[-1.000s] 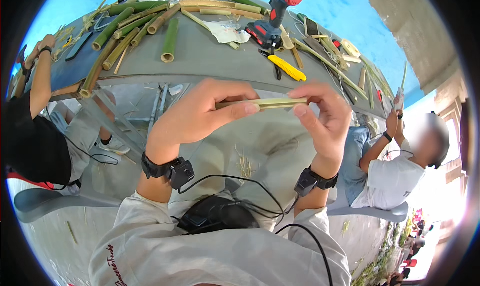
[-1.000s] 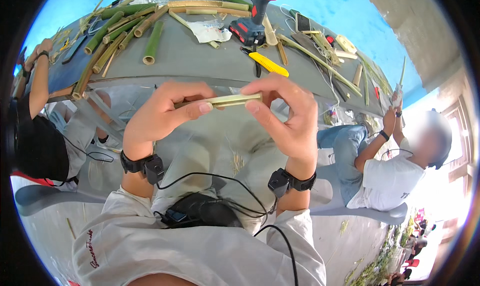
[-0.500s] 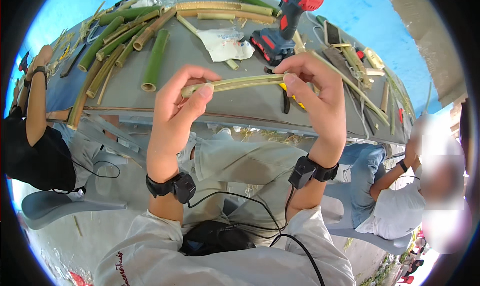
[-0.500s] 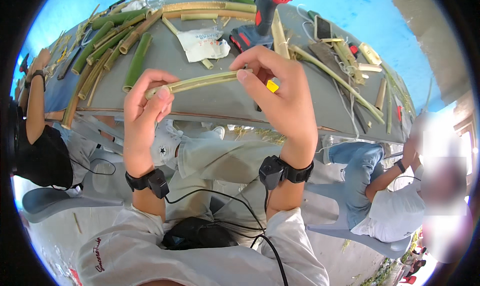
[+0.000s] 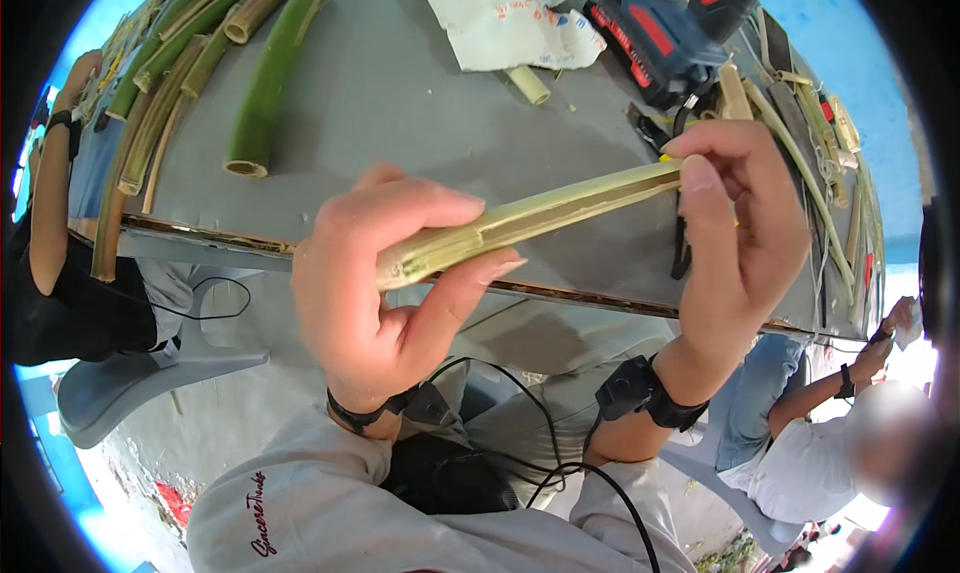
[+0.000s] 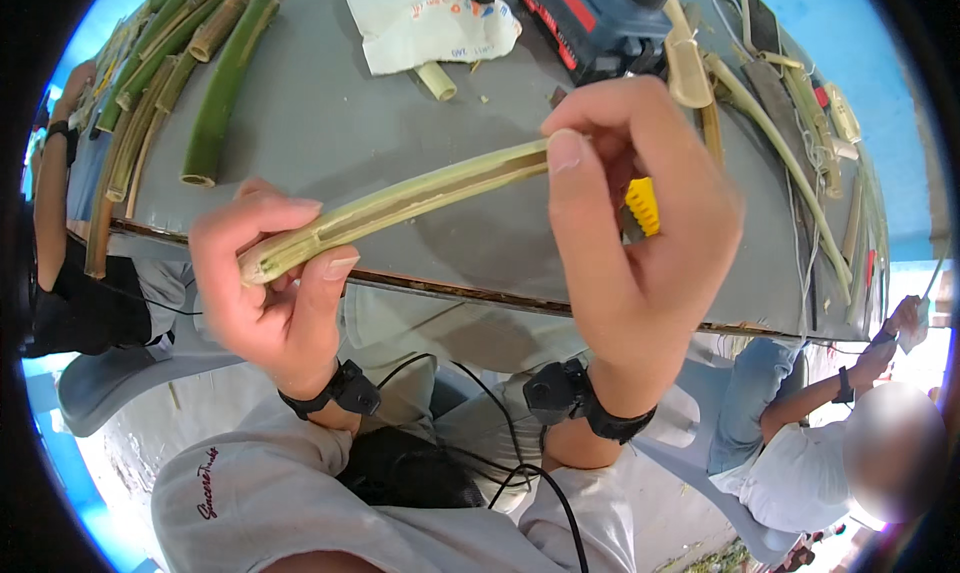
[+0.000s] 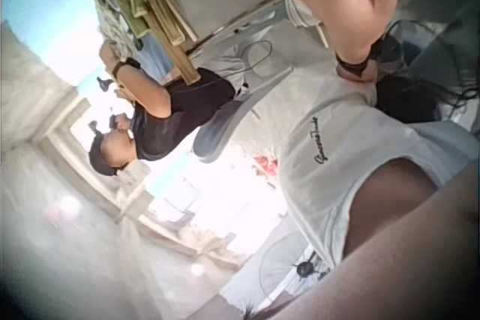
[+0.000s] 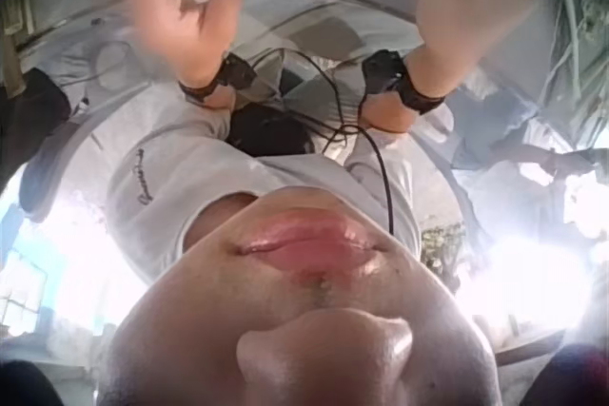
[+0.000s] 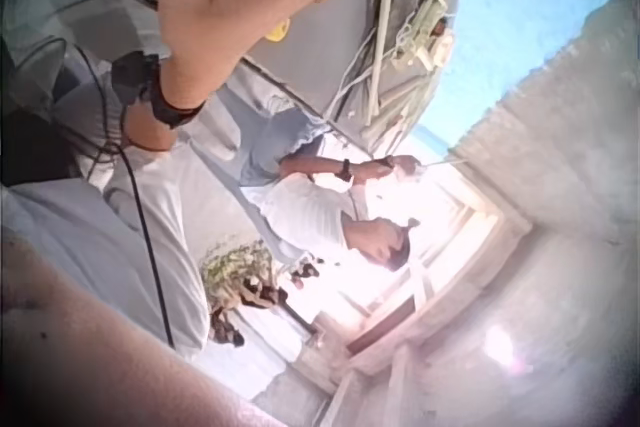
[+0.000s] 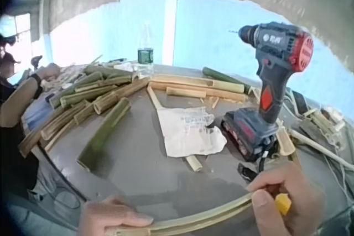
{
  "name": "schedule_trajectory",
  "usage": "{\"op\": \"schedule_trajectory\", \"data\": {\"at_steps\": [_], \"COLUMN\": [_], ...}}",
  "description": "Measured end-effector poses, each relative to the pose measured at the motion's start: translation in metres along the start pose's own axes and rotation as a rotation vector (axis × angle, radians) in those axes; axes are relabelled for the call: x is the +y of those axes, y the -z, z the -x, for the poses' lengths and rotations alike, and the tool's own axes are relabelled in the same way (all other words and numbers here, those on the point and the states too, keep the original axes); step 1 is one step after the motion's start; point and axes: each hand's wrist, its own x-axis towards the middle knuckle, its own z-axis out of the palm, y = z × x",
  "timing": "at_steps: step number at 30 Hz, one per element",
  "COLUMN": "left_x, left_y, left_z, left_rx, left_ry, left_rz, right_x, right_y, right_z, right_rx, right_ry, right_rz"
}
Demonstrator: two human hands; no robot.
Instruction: Scraping and carving a segment of bamboo using a utility knife.
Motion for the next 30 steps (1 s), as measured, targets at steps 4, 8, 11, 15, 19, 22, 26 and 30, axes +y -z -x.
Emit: {"op": "schedule_trajectory", "data": {"at_steps": [4, 8, 11, 15, 19, 22, 26, 30], "left_x": [0.006, 0.001, -0.005, -0.006, -0.005, -0.002, 0.001, -0.003], "left_y": [0.003, 0.004, 0.004, 0.001, 0.001, -0.001, -0.008, -0.012], "left_z": [0.003, 0.005, 0.004, 0.003, 0.005, 0.009, 0.016, 0.015], "left_rx": [-0.056, -0.010, -0.012, -0.009, 0.007, 0.028, 0.196, 0.269], "left_ry": [0.061, -0.040, -0.104, -0.144, -0.150, -0.078, -0.014, -0.073], "left_rz": [-0.009, -0.070, -0.107, -0.084, -0.139, -0.166, -0.129, -0.058], "right_x": [-0.001, -0.003, -0.003, -0.002, 0.002, 0.005, 0.009, 0.009], "right_y": [-0.004, -0.005, -0.004, -0.004, -0.009, -0.010, -0.008, -0.008], "right_z": [0.002, 0.004, 0.001, -0.003, -0.005, -0.003, -0.005, -0.005], "right_rx": [0.026, 0.025, 0.013, 0.008, 0.013, 0.000, -0.026, -0.066], "right_ry": [-0.019, -0.030, -0.034, -0.037, -0.008, -0.061, -0.034, 0.019], "right_rz": [0.032, 0.045, 0.035, 0.058, 0.014, 0.009, 0.010, 0.102]}}
